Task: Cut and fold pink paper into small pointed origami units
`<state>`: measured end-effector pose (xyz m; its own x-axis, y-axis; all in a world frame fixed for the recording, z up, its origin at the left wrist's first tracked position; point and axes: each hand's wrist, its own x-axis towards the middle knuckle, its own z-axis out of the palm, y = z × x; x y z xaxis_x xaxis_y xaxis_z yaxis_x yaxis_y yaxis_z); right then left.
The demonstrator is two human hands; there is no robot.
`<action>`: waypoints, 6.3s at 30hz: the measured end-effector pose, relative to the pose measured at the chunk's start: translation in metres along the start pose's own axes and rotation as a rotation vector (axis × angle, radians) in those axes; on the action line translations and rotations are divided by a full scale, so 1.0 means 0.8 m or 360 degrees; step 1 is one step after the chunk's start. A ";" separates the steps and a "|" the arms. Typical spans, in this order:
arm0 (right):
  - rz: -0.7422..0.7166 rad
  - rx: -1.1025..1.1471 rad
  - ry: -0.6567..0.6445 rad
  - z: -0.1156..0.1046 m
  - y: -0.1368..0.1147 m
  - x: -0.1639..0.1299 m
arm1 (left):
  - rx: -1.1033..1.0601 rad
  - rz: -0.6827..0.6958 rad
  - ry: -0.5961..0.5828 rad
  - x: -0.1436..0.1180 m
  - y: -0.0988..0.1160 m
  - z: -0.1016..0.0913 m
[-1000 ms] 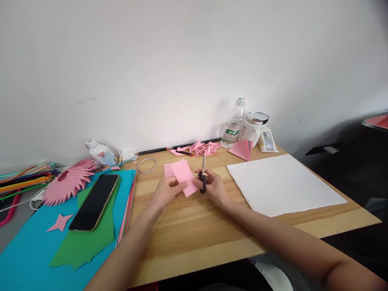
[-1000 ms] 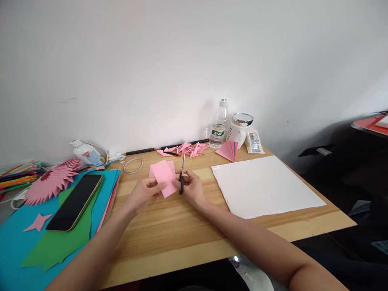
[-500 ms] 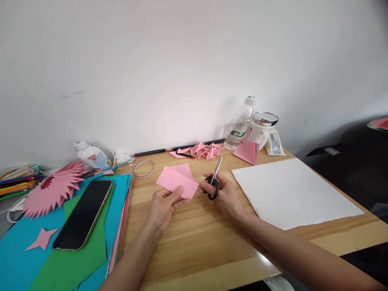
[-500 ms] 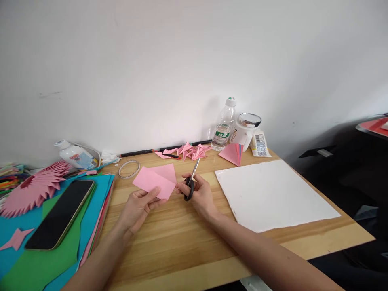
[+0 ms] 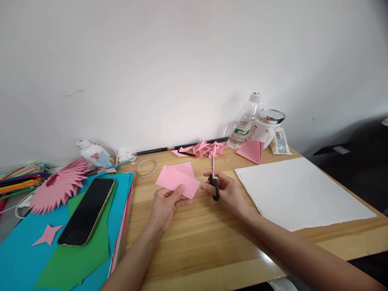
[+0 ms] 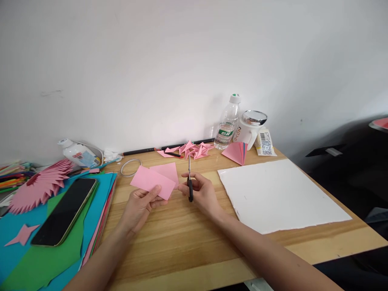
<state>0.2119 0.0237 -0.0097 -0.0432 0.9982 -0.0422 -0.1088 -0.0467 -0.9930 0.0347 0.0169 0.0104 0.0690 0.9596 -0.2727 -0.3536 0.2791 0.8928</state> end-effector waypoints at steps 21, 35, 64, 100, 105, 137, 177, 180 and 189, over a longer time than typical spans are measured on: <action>0.0021 0.0072 -0.0060 0.008 -0.006 -0.009 | -0.0049 0.0006 -0.0044 -0.004 0.005 0.002; 0.0075 0.0111 -0.0250 0.011 -0.005 -0.015 | 0.0214 0.0217 0.0034 -0.003 -0.001 0.002; 0.0142 -0.0013 -0.1050 0.001 0.000 -0.021 | 0.0855 0.0526 0.0128 -0.010 0.015 -0.010; 0.0141 -0.0010 -0.1074 0.004 -0.002 -0.021 | 0.0786 0.0381 0.0033 -0.006 0.014 -0.016; 0.0146 -0.0054 -0.1095 0.003 -0.003 -0.022 | 0.0824 0.0378 0.0028 -0.008 0.014 -0.015; -0.0365 -0.2097 0.0548 -0.066 0.007 0.037 | 0.0380 0.0139 0.0113 0.007 0.008 -0.016; -0.0127 -0.0561 -0.0378 -0.011 0.004 0.004 | 0.0350 0.0137 -0.0173 0.007 -0.003 -0.016; -0.0164 -0.0668 -0.0246 -0.013 0.003 0.006 | 0.0264 0.0193 -0.0075 0.010 0.000 -0.017; 0.0164 0.0032 -0.0732 -0.016 -0.010 0.005 | 0.0443 0.0176 -0.0161 0.009 0.004 -0.023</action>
<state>0.2250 0.0288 -0.0033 -0.4896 0.8680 -0.0828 -0.1000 -0.1502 -0.9836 0.0174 0.0241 0.0046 0.1417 0.9794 -0.1439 -0.0960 0.1583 0.9827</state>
